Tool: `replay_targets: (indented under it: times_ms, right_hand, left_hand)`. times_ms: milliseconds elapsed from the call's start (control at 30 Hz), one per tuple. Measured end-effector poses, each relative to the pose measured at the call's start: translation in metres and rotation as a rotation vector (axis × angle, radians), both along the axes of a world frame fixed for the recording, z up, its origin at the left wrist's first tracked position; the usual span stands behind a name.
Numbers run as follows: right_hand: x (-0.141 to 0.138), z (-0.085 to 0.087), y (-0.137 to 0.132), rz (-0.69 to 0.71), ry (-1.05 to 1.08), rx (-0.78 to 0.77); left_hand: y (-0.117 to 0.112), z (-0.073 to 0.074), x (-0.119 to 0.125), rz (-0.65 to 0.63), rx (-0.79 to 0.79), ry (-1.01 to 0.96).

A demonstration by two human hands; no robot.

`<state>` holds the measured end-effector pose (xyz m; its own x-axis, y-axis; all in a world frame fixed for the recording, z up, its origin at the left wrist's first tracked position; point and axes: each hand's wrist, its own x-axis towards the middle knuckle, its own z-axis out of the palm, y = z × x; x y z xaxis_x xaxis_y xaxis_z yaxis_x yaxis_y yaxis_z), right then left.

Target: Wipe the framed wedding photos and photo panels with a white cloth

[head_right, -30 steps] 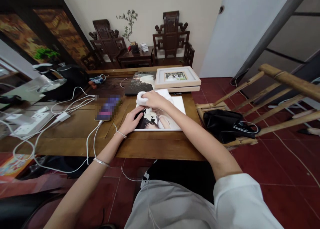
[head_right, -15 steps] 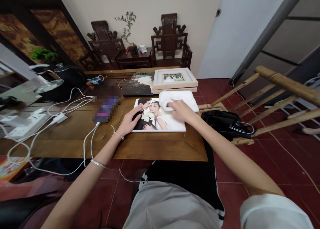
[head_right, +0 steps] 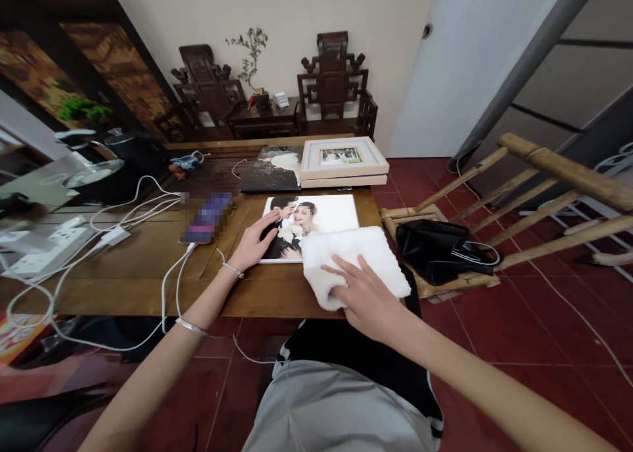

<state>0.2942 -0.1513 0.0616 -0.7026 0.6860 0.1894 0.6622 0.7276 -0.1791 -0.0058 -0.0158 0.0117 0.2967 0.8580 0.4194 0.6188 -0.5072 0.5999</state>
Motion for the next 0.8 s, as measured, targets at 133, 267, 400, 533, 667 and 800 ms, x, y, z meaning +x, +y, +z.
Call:
replay_targets:
  times_ms: [133,267,400,533,667,800]
  right_hand:
    - [0.000,0.013,0.040,-0.077,-0.011,-0.029]
    - [-0.002,0.029,0.100,-0.117,-0.101,-0.086]
    - [0.000,0.039,0.156,-0.044,-0.105,-0.125]
    - [0.000,0.045,0.193,-0.074,-0.062,-0.151]
    - [-0.006,0.050,0.214,-0.141,-0.047,-0.166]
    - [-0.011,0.049,0.212,-0.143,-0.053,-0.164]
  left_hand:
    - [-0.001,0.001,0.000,0.000,-0.005,0.007]
    - [-0.001,0.001,-0.001,-0.008,0.000,-0.003]
    - [0.000,0.001,-0.001,-0.018,0.002,-0.002]
    - [0.001,0.000,-0.001,-0.020,-0.004,0.001]
    - [0.001,-0.001,-0.001,-0.009,0.000,-0.010]
    - [0.000,0.001,-0.001,-0.011,-0.003,0.007]
